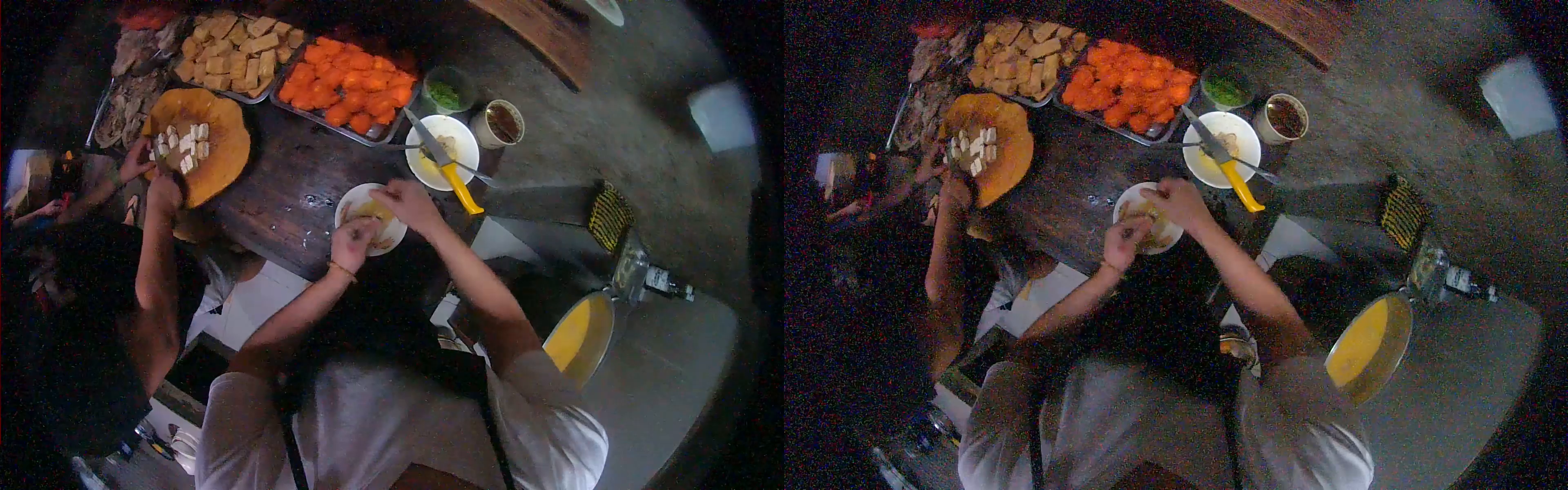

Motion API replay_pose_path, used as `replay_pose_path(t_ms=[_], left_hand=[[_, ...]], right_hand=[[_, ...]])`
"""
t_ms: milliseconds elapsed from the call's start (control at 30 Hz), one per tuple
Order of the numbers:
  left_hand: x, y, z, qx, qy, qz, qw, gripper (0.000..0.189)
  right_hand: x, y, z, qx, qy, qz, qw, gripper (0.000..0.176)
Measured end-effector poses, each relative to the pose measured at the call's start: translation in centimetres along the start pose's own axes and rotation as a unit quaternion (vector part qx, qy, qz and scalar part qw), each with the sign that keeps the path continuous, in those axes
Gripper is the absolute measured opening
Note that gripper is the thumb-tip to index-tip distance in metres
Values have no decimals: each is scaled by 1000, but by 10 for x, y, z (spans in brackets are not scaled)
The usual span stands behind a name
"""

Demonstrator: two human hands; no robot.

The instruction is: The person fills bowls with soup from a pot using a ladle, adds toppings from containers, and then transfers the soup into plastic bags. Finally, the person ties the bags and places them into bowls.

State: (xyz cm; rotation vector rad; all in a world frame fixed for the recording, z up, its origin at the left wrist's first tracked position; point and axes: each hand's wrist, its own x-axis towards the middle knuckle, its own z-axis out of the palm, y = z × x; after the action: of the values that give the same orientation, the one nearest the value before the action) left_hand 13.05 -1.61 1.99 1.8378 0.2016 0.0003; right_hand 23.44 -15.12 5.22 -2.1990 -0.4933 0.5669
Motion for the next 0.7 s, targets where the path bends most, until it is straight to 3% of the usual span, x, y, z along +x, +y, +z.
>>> replay_pose_path(t_ms=[33,67,100,133,200,233,300,333,367,433,467,500,533,567,633,700], left_hand=[[0,1,3,-1,-2,-2,1000,24],[0,3,6,-199,26,-141,969,30],[-1,6,9,-384,50,-273,880,37],[-2,14,13,-385,45,-275,880,37],[-7,33,17,-504,75,-360,781,43],[-7,30,19,-502,74,-361,782,43],[-3,20,23,-446,75,-266,851,45],[-1,15,18,-444,72,-265,853,45],[3,8,9,-419,14,-235,877,47],[12,11,-11,-387,-125,-132,904,45],[19,0,-16,-387,-126,-130,904,45],[27,-14,-21,-196,-151,39,968,40],[30,-26,-23,10,-166,206,964,36],[29,6,-28,92,-176,172,965,30],[33,21,-31,134,-210,201,947,29],[37,22,-30,176,-239,231,926,28]], right_hand=[[-18,0,1,26,-13,131,991,41],[-35,1,14,27,-12,136,990,41],[-50,4,35,172,23,177,969,40],[-58,7,52,312,60,211,924,39],[-63,6,76,370,79,205,902,36],[-64,7,83,429,96,194,877,34],[-63,31,97,445,69,206,869,29],[-61,43,103,458,39,219,861,25],[-61,36,87,460,43,218,860,25],[-65,10,34,513,-70,251,818,20],[-59,19,27,422,-78,253,867,19],[-57,23,18,264,-38,119,957,19],[-56,24,12,92,5,-22,996,19],[-56,17,7,93,6,-22,995,19],[-57,-7,-10,-231,-50,-66,969,33],[-58,-31,-28,-195,-53,-89,975,30]])
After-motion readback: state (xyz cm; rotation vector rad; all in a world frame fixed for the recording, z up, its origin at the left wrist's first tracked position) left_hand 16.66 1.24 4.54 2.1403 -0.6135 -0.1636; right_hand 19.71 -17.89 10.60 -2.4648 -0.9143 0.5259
